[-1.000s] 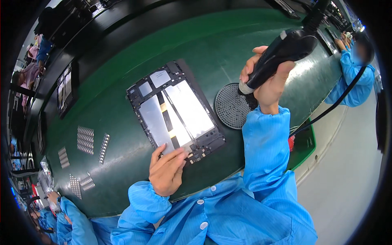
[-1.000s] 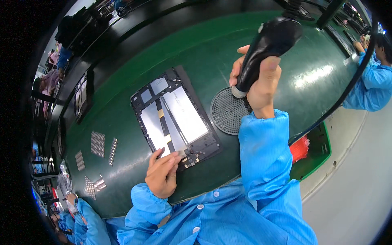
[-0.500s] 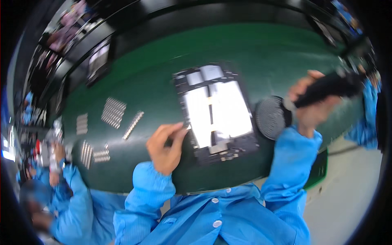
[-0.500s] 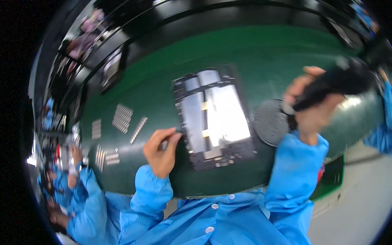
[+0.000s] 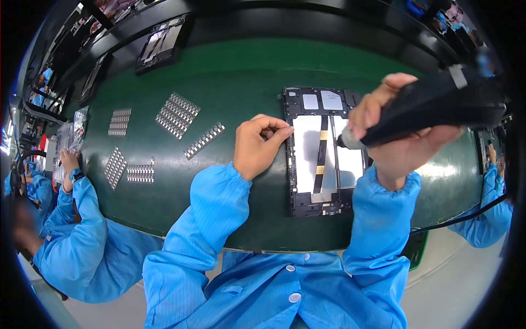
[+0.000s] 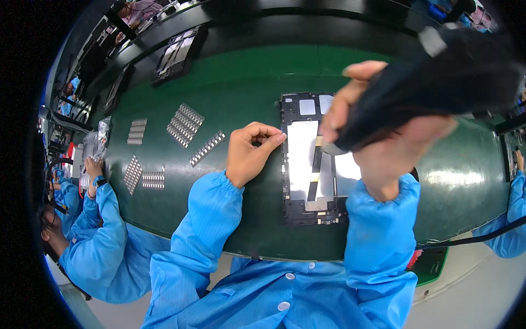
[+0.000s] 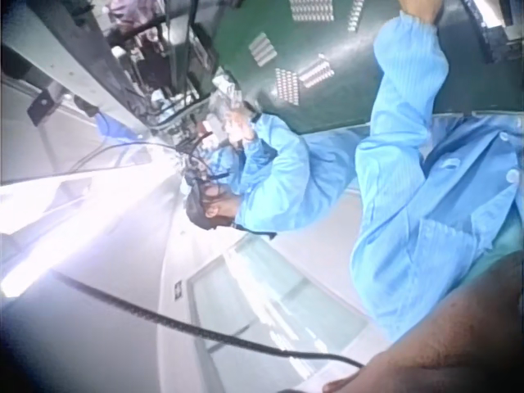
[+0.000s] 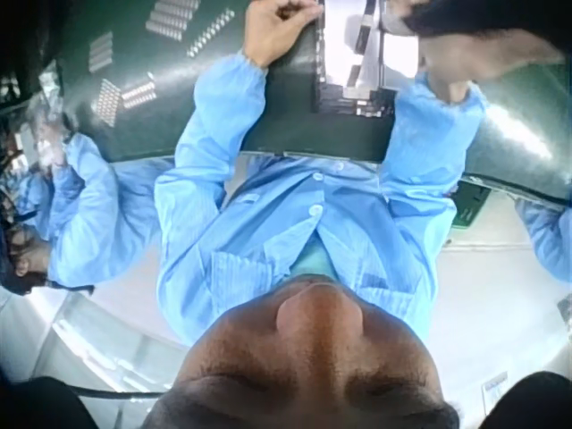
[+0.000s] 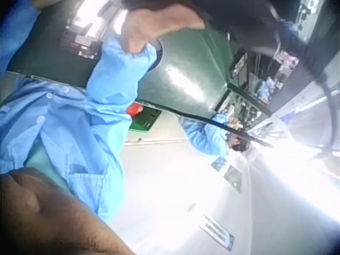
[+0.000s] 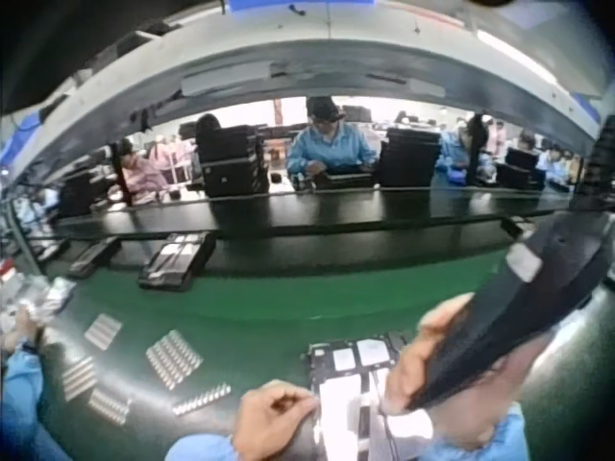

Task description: The recorder uses an electric screwdriver to install internal components and fasten screws into electronic device frames.

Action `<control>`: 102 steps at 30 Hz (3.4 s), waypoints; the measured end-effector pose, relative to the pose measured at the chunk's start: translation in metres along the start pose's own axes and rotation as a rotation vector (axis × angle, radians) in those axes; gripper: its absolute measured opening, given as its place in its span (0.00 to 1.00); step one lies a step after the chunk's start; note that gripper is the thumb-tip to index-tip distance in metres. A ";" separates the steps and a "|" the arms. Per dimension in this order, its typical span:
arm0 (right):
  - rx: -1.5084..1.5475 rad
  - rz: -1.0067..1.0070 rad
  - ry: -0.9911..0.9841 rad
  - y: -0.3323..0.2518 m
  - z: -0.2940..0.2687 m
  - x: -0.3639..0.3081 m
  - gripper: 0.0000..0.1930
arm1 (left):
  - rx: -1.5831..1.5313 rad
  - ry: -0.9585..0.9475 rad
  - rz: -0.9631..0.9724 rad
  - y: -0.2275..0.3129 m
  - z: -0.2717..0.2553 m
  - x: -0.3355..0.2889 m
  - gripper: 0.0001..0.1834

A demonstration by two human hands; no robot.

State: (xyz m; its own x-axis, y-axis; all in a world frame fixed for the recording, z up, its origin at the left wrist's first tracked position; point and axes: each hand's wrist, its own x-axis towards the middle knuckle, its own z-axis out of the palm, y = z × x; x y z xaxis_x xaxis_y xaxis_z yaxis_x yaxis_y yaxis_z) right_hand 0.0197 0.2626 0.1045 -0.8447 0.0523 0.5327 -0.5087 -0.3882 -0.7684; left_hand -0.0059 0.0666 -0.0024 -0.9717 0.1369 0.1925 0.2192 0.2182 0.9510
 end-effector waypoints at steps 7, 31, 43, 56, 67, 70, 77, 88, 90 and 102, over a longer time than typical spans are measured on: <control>-0.206 0.098 -0.006 0.038 0.029 0.007 0.52 | -0.019 0.020 -0.031 0.003 0.001 0.003 0.08; -0.151 0.134 0.000 0.063 0.045 0.016 0.49 | -0.184 -0.144 -0.304 0.004 -0.011 0.018 0.06; -0.165 0.163 -0.011 0.069 0.042 0.014 0.51 | -0.169 -0.137 -0.306 0.000 -0.008 0.019 0.06; -0.340 0.094 0.023 0.066 0.064 0.008 0.15 | 0.026 -0.321 -0.304 0.016 -0.075 -0.005 0.08; -0.214 0.146 0.064 0.064 0.064 0.010 0.18 | 0.636 0.190 -0.136 0.002 -0.169 -0.055 0.16; -0.283 0.138 0.056 0.058 0.062 0.007 0.20 | 0.644 0.097 -0.128 -0.006 -0.158 -0.053 0.16; -0.230 0.204 0.153 0.062 0.062 0.005 0.13 | 0.498 -0.117 -0.258 0.014 -0.154 -0.032 0.13; -0.305 0.058 0.131 0.079 0.048 0.001 0.15 | 0.005 -0.389 -0.498 0.010 -0.153 -0.008 0.11; -0.326 0.100 0.094 0.079 0.042 0.001 0.16 | 0.272 -0.384 -0.443 0.004 -0.149 -0.004 0.12; -0.268 -0.200 0.052 0.018 0.047 0.008 0.17 | 0.593 -0.292 -0.055 -0.002 -0.143 -0.027 0.05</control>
State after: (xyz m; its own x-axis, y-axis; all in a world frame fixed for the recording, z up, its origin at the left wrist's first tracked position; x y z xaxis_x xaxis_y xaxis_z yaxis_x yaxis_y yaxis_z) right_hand 0.0121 0.2126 0.1119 -0.7275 0.1528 0.6689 -0.6852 -0.1099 -0.7200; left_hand 0.0074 -0.0757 0.0249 -0.9371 0.3490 -0.0052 0.2629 0.7156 0.6471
